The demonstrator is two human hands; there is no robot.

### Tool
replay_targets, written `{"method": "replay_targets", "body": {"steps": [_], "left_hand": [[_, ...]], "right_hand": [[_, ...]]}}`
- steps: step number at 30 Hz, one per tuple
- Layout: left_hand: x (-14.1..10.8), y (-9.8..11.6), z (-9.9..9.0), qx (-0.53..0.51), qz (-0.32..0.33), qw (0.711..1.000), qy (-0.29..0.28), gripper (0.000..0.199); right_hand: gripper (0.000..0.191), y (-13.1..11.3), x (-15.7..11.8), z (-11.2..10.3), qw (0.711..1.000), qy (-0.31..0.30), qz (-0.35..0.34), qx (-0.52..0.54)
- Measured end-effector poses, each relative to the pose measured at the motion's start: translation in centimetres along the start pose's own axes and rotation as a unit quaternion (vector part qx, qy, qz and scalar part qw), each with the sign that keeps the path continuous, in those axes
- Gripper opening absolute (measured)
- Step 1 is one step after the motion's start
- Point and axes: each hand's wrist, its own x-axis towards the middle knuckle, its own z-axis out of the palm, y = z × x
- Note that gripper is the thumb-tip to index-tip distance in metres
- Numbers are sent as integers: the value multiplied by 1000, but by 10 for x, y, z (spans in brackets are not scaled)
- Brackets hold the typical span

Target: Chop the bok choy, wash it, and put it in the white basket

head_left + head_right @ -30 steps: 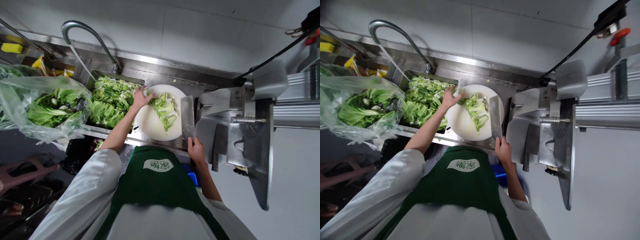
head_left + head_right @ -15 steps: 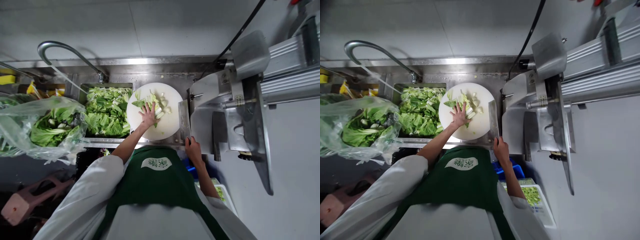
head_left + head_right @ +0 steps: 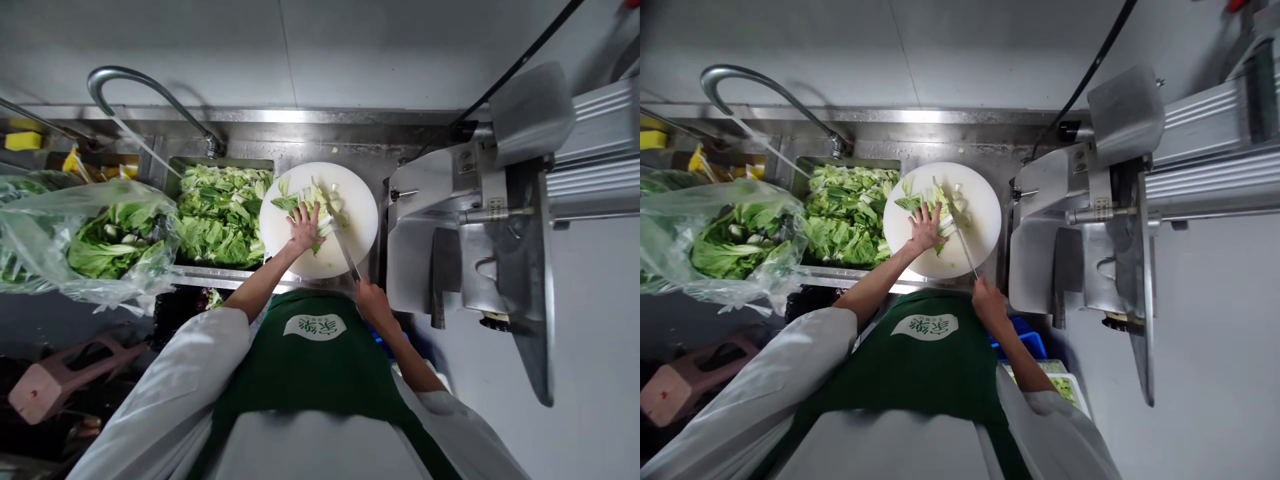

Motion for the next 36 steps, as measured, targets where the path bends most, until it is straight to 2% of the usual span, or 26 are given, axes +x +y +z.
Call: {"method": "replay_targets", "body": {"steps": [4,7,13,17,20,23,26,29,31,33,35,36], "left_hand": [[1,-2,2,5,-2,1000,27,127],[4,-8,-3,-6,-7,999,40,125],[28,-40,-21,-31,8,999,-6,122],[40,-62,-29,-43,-5,998,35,111],[44,-82,-29,-67,-65,994,52,112],[48,-120,-24,-100,-140,983,59,120],[50,-176,-22,-149,-241,958,46,124],[48,-232,-25,-159,-351,923,-5,123],[49,-254,-28,-131,-376,917,8,113],[55,-256,-31,-123,-321,936,80,85],[72,-239,-33,-155,-195,955,159,52],[84,-225,-33,-174,-131,958,185,42]], "right_hand": [[32,-16,21,-6,999,-31,1,9],[33,-19,33,-8,999,-31,12,20],[36,4,43,-8,996,1,11,85],[36,15,49,1,994,12,7,109],[36,18,48,5,993,13,0,119],[35,18,45,7,992,15,-5,129],[33,16,42,7,991,14,-1,130],[32,16,39,6,992,14,2,126],[31,19,35,6,992,23,0,128],[32,26,29,8,989,35,-1,146],[32,35,23,10,983,51,7,176],[33,40,20,11,980,59,18,187]]}}
